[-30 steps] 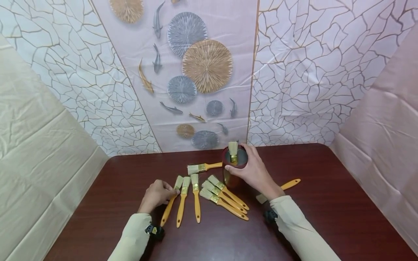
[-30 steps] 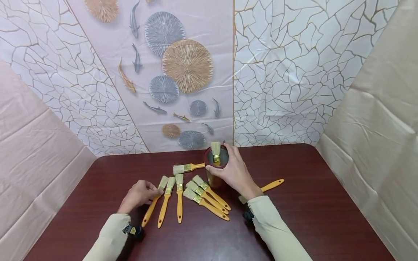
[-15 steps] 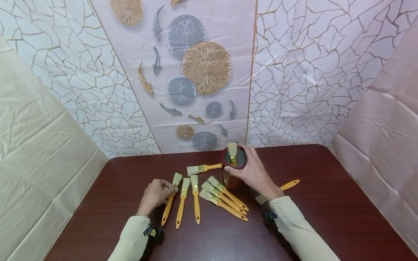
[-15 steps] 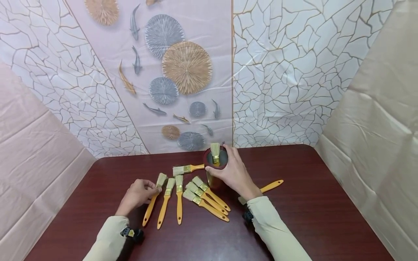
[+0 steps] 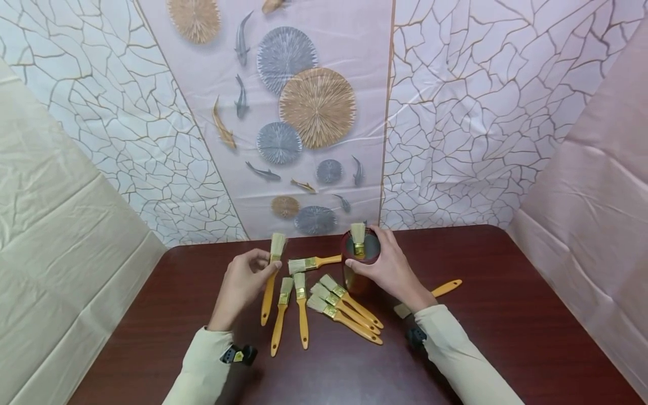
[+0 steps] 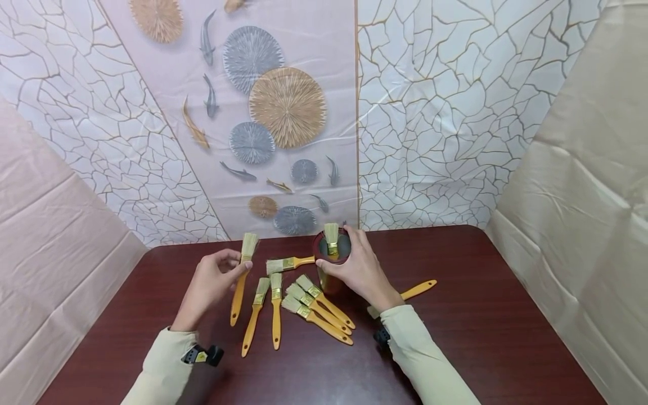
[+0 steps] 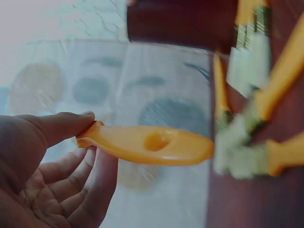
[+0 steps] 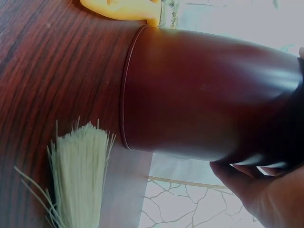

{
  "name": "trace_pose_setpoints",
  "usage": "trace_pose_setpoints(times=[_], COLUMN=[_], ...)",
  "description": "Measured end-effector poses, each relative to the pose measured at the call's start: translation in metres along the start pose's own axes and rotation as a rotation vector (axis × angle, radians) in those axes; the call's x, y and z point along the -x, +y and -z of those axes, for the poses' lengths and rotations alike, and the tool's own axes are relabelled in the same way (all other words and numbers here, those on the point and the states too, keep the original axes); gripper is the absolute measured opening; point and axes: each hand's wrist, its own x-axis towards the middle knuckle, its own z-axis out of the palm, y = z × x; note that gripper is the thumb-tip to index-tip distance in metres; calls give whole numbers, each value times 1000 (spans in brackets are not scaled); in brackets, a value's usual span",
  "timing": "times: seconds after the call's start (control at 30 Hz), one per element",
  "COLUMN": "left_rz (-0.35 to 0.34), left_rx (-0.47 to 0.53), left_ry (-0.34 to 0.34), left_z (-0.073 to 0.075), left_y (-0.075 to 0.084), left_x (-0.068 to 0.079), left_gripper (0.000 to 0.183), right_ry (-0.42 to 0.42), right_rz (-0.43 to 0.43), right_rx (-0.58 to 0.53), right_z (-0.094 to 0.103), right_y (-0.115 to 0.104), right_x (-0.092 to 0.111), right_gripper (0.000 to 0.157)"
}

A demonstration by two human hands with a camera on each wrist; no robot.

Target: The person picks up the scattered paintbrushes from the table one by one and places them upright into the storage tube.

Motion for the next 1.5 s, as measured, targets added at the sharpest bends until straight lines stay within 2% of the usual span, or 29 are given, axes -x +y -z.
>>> trace_pose_setpoints(times=[0.17, 0.37, 0.53, 0.73, 0.9, 1.2, 1.33, 1.5], left_rz=[-78, -169, -231, -318, -333, -330, -330, -281], left_rx=[11, 39, 132, 259, 340, 252, 190, 183], left_ry=[37, 43, 58, 78, 68, 103, 119, 93], left_z=[5, 10, 12, 4, -11, -45, -60, -75], left_y=[35, 75, 104, 128, 134, 128, 128, 126], left_x=[-1, -8, -17, -29, -36, -48, -53, -55], left_gripper=[26, 29, 26, 18, 24, 32, 28, 20], right_ry=[-2, -1, 2, 8, 14, 13, 11, 10], right_rz=[-3, -8, -2, 5, 3, 6, 0, 0], right_rx=[1, 3, 2, 0, 0, 19, 23, 15], right_z=[0, 0, -1, -1, -1, -1, -1, -2], right_y=[0, 0, 0, 0, 0, 0, -1, -1], right_x=[0, 0, -1, -2, -1, -1, -1, -1], right_gripper=[104, 105, 105, 104, 103, 104, 105, 103])
